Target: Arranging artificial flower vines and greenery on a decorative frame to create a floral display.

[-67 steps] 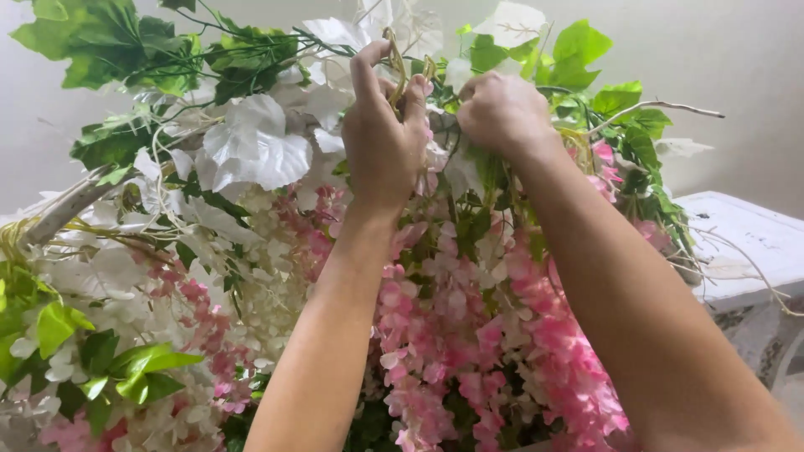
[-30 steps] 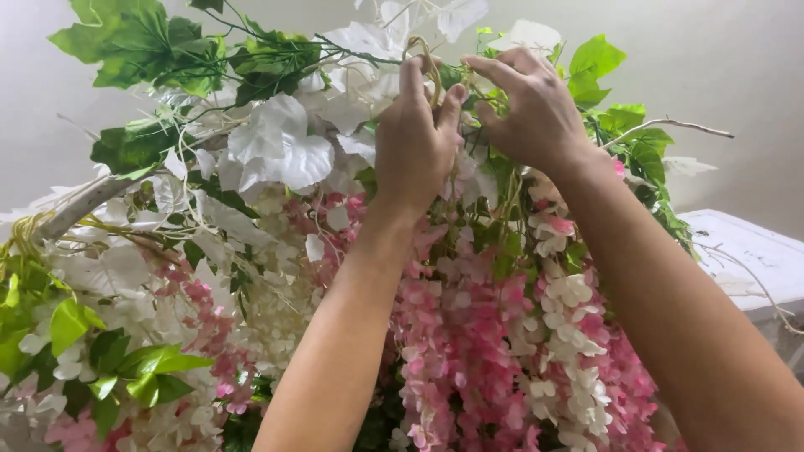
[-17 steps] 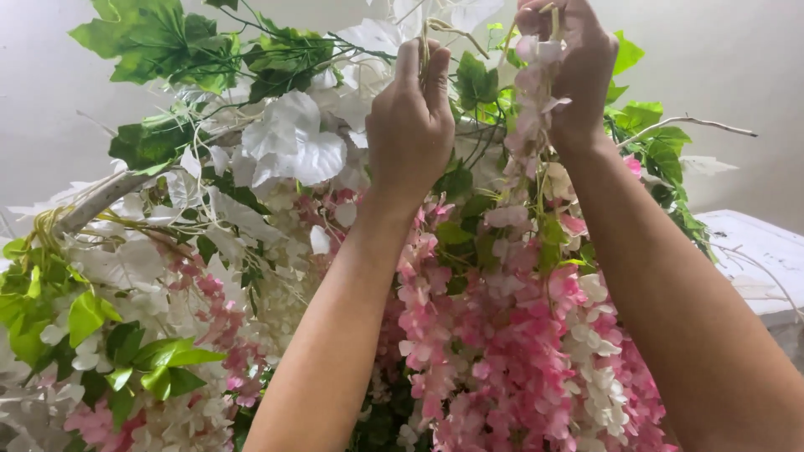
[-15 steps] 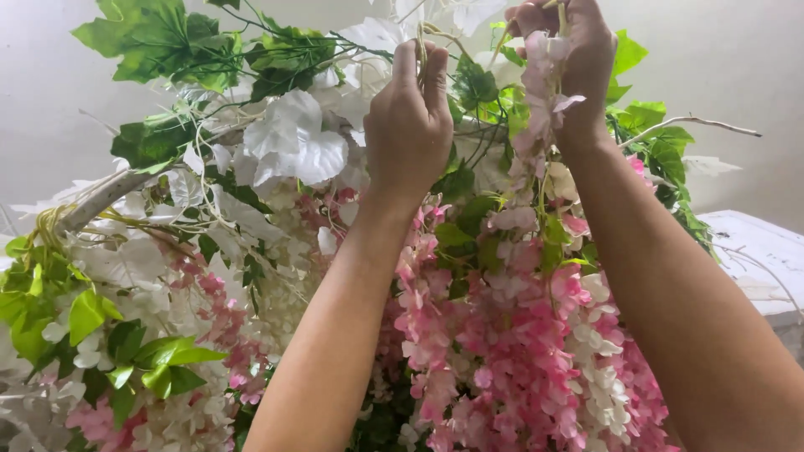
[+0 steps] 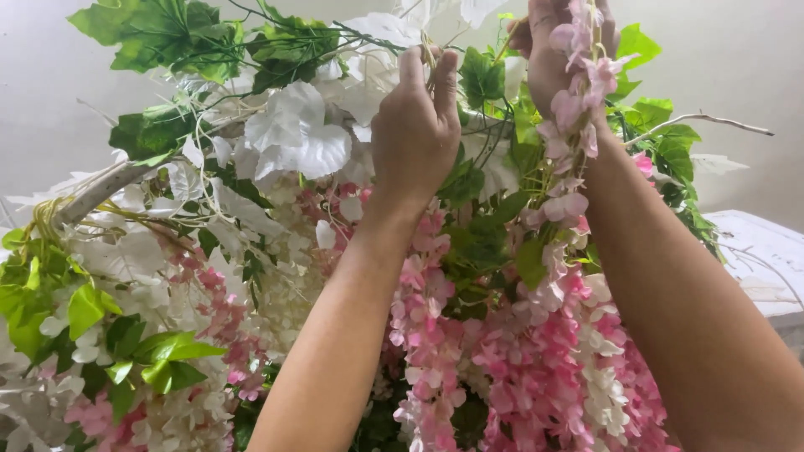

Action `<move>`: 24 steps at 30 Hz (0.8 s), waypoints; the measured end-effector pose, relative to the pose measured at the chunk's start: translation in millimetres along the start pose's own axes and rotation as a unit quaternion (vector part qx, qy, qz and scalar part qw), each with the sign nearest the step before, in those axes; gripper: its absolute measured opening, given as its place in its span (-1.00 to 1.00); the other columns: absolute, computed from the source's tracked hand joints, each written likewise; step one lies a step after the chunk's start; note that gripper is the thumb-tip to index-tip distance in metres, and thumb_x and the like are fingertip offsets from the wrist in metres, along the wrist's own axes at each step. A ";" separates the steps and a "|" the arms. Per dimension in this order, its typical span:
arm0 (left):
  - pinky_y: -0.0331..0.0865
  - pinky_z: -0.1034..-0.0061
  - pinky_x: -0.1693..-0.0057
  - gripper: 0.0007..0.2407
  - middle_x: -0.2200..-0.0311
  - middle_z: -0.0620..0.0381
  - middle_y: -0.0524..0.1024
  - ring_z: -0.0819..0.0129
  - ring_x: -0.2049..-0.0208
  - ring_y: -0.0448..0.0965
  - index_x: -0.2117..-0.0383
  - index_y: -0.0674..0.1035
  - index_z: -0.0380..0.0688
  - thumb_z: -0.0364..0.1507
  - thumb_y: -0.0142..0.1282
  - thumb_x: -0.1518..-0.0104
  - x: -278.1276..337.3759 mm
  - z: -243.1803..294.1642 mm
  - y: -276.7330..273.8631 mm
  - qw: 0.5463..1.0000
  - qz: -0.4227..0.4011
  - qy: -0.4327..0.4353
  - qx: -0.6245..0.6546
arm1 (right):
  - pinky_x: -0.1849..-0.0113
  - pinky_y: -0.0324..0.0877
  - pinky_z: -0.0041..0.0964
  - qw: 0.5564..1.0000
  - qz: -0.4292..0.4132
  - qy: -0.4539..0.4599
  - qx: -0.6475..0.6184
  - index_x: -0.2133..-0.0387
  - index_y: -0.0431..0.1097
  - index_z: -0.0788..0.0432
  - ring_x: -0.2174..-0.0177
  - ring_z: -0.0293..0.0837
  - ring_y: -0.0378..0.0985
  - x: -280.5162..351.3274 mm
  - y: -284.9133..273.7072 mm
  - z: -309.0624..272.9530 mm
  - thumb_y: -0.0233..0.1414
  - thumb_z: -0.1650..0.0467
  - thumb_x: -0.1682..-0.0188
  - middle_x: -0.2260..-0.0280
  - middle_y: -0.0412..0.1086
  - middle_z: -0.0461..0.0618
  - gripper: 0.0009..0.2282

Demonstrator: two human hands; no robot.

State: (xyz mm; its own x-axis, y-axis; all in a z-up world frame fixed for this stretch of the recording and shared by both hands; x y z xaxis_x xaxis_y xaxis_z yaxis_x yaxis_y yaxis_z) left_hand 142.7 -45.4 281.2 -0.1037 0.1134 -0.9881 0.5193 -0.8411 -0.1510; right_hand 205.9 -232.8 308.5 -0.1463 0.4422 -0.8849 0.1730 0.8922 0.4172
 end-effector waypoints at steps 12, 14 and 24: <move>0.04 0.73 0.70 -0.63 0.72 0.34 0.29 0.62 0.79 0.21 0.36 0.44 -0.17 -0.18 -0.40 -0.38 8.6 -4.9 10.6 0.996 0.030 0.045 -0.076 | 0.45 0.63 -0.44 0.976 -0.077 0.177 -0.100 -0.03 0.43 0.15 0.34 -0.22 0.72 -2.4 -32.2 97.8 0.10 0.39 -0.08 0.17 0.62 0.06 -0.74; 0.12 0.71 0.59 -0.59 0.67 0.28 0.43 0.54 0.70 0.32 0.17 0.55 -0.32 -0.20 -0.31 -0.38 8.4 -2.4 13.7 0.985 0.053 0.071 -0.146 | 0.49 0.55 -0.58 0.956 -0.125 0.221 0.145 -0.14 0.35 0.12 0.30 -0.15 0.67 10.1 -19.8 65.6 0.03 0.34 -0.05 -0.02 0.47 0.25 -0.63; 0.47 0.39 0.04 -0.64 0.22 -0.04 0.57 0.15 0.17 0.54 0.17 0.55 -0.27 -0.18 -0.11 -0.29 15.1 12.2 33.0 0.989 -0.029 0.088 -0.119 | 0.46 0.33 -0.31 0.819 -0.267 0.261 0.436 0.48 0.42 0.07 0.55 -0.21 0.32 18.4 -8.9 9.8 -0.02 0.32 -0.24 0.54 0.38 -0.12 -0.74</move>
State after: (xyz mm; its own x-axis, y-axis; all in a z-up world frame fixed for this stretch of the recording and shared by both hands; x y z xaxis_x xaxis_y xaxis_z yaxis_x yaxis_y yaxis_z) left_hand 147.9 -78.0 261.6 0.0003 0.2653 -0.9642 0.7042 -0.6846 -0.1882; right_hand 211.2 -233.5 286.4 -0.7851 0.1917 -0.5889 0.5444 0.6670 -0.5087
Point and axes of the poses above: each hand's wrist, its own x-axis away from the middle knuckle, its own y-axis out of the palm, z = x × y, the point moved 2 cm from there along -x, towards the middle knuckle
